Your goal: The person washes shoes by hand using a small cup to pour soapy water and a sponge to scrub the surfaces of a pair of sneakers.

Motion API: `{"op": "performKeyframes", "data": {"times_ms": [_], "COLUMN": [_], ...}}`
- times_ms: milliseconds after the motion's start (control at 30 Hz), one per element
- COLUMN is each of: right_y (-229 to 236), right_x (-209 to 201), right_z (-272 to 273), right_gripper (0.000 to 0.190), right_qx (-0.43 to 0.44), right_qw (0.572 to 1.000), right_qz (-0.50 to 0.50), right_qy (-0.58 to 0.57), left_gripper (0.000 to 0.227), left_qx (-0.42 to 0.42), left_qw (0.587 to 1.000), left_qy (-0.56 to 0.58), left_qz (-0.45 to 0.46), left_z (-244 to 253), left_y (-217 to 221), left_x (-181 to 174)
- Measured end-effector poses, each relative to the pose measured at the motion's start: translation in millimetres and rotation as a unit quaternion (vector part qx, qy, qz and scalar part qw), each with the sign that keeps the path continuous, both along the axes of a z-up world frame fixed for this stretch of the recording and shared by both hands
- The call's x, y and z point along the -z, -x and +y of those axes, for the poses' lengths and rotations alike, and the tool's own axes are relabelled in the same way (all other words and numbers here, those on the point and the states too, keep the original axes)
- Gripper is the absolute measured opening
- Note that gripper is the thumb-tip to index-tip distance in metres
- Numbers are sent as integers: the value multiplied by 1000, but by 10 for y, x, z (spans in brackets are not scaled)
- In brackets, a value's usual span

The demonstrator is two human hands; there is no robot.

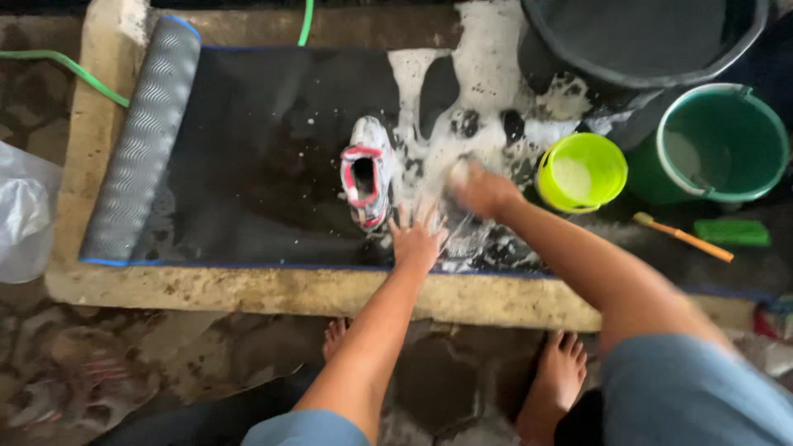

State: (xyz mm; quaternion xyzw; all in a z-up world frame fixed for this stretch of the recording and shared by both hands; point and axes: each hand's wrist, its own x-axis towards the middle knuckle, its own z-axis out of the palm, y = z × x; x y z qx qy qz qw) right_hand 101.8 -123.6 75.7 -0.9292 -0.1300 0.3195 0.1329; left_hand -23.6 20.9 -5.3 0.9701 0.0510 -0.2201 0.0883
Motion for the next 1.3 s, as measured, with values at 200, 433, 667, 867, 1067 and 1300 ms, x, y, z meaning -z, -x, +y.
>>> {"op": "performKeyframes", "data": {"times_ms": [200, 433, 667, 867, 1067, 1300], "right_y": [-46, -107, 98, -36, 92, -510], "right_x": [570, 327, 336, 603, 577, 707], "right_z": [39, -21, 141, 81, -144, -297], "right_gripper": [40, 37, 60, 64, 40, 76], "right_qx": [-244, -226, -264, -142, -267, -133], "right_qw": [558, 570, 947, 933, 813, 847], "right_qz": [-792, -788, -149, -320, -518, -496], "right_qy": [45, 58, 109, 87, -11, 138], "left_gripper": [81, 84, 70, 73, 61, 74], "left_qx": [5, -2, -21, -2, -10, -15], "left_qw": [996, 997, 1000, 994, 995, 994], "left_qy": [-32, -5, -11, -11, -7, 13], "left_qz": [-86, -74, 3, -112, -102, -108], "left_z": [-8, -37, -35, -41, 11, -19], "left_y": [5, -20, -23, 194, 107, 98], "left_x": [152, 130, 82, 20, 161, 25]}}
